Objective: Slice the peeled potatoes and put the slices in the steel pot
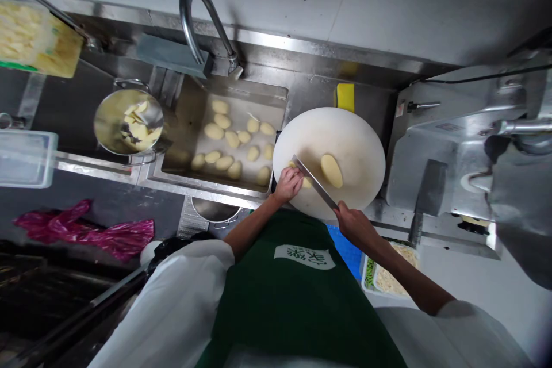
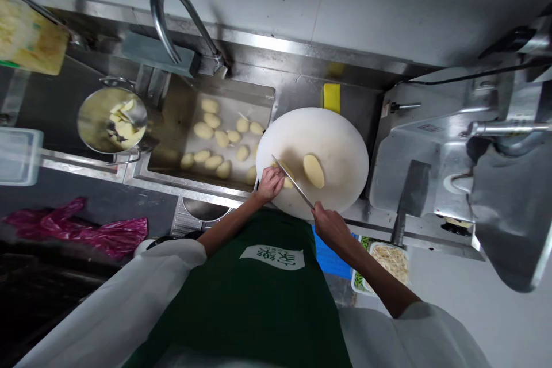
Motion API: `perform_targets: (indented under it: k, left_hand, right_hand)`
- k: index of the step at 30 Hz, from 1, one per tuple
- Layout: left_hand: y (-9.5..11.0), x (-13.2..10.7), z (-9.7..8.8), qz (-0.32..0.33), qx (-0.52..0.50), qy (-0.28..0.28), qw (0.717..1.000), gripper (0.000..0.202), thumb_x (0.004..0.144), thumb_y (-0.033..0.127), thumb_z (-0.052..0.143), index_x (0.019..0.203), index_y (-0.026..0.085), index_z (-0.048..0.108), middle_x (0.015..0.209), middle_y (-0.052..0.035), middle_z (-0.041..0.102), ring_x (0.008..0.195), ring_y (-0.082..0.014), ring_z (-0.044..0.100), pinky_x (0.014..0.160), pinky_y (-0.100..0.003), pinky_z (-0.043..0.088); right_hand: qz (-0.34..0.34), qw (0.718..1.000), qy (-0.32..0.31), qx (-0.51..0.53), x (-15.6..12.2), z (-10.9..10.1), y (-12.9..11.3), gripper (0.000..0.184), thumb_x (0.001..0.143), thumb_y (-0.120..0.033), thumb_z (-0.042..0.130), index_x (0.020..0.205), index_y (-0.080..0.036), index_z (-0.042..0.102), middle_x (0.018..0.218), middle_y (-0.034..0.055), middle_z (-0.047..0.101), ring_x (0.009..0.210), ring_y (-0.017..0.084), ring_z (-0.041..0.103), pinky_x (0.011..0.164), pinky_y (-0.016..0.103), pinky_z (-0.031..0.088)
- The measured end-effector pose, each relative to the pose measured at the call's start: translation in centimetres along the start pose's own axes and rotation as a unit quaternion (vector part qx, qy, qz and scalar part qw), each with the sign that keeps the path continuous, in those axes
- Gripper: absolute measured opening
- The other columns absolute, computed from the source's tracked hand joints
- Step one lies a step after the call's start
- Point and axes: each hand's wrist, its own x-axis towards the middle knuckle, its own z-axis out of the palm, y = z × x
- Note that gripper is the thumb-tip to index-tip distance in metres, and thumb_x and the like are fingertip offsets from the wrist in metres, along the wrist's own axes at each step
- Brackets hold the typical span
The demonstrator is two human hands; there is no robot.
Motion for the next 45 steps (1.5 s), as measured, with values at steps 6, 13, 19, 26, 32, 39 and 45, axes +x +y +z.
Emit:
perform_targets:
  k: [6, 13, 19, 26, 32, 39, 45]
  left_hand:
    - [0.0, -0.1, -0.1, -0.006, -0.017, 0.005, 1.000, 0.023, 0.095, 0.026, 0.044, 0.107, 0.015, 0.060, 0.109, -0.0115, 0.060, 0.108, -0.0209, 0.053, 0.095, -0.044, 0.045]
    - [0.0, -0.3, -0.2, 0.008, -0.008, 0.003, 1.000, 0.024, 0.095, 0.025, 0.043, 0.107, 0.014, 0.060, 0.106, -0.0115, 0.060, 0.105, -0.0206, 0.055, 0.093, -0.044, 0.046]
    - [-0.1, -0.3, -0.1, -0.003, -0.023, -0.007, 1.000, 0.024, 0.096, 0.026, 0.042, 0.107, 0.015, 0.060, 0.107, -0.0112, 0.060, 0.105, -0.0206, 0.054, 0.094, -0.044, 0.046]
    - [0.0, -0.4, -0.5, 0.016, -0.019, 0.009, 1.000, 0.024, 0.096, 0.023, 0.041, 0.110, 0.014, 0.059, 0.108, -0.0124, 0.059, 0.107, -0.0210, 0.053, 0.093, -0.044, 0.047]
    - [-0.3, -0.6, -0.1, 0.011, -0.033, -0.008, 0.999, 0.025, 0.096, 0.024, 0.040, 0.109, 0.014, 0.059, 0.107, -0.0120, 0.060, 0.105, -0.0202, 0.053, 0.094, -0.044, 0.046]
    - [-0.3, -0.8, -0.3, -0.001, -0.041, -0.012, 0.999, 0.025, 0.097, 0.025, 0.040, 0.109, 0.014, 0.059, 0.109, -0.0124, 0.059, 0.109, -0.0212, 0.051, 0.095, -0.044, 0.046]
    - [-0.4, -0.8, -0.4, 0.013, -0.033, -0.005, 0.999, 0.024, 0.096, 0.023, 0.040, 0.108, 0.013, 0.059, 0.107, -0.0121, 0.060, 0.107, -0.0209, 0.053, 0.093, -0.045, 0.048]
  right_hand:
    - [0.014, 1.000, -0.019, -0.005, 2.3, 0.5, -1.1, 0.026, 0.099, -0.029, 0.025, 0.099, -0.014, 0.046, 0.076, 0.0086, 0.066, 0.069, 0.017, 0.063, 0.057, 0.027, 0.026]
    - [0.009, 1.000, 0.003, 0.000, 1.9, -0.8, -1.6, 0.027, 0.099, -0.030, 0.024, 0.098, -0.015, 0.047, 0.070, 0.0069, 0.065, 0.063, 0.017, 0.061, 0.055, 0.028, 0.025]
    - [0.016, 1.000, -0.018, 0.005, 0.1, -0.6, -1.0, 0.023, 0.099, -0.030, 0.026, 0.097, -0.016, 0.044, 0.065, 0.0053, 0.063, 0.058, 0.016, 0.060, 0.054, 0.028, 0.023]
    - [0.008, 1.000, 0.008, 0.016, 4.8, 0.0, -2.7, 0.026, 0.099, -0.030, 0.026, 0.096, -0.016, 0.048, 0.079, 0.0094, 0.067, 0.069, 0.018, 0.063, 0.058, 0.028, 0.027]
    - [0.004, 1.000, -0.017, 0.008, -0.2, -1.3, -1.1, 0.025, 0.099, -0.030, 0.024, 0.097, -0.016, 0.045, 0.064, 0.0053, 0.062, 0.058, 0.017, 0.059, 0.054, 0.028, 0.022]
    - [0.012, 1.000, -0.015, 0.008, 4.0, 0.1, -2.8, 0.024, 0.099, -0.027, 0.026, 0.097, -0.015, 0.047, 0.077, 0.0085, 0.066, 0.067, 0.016, 0.062, 0.058, 0.027, 0.027]
    - [0.006, 1.000, -0.004, 0.009, 1.6, -0.9, -1.9, 0.025, 0.099, -0.030, 0.026, 0.097, -0.015, 0.046, 0.067, 0.0056, 0.063, 0.059, 0.016, 0.059, 0.054, 0.028, 0.022]
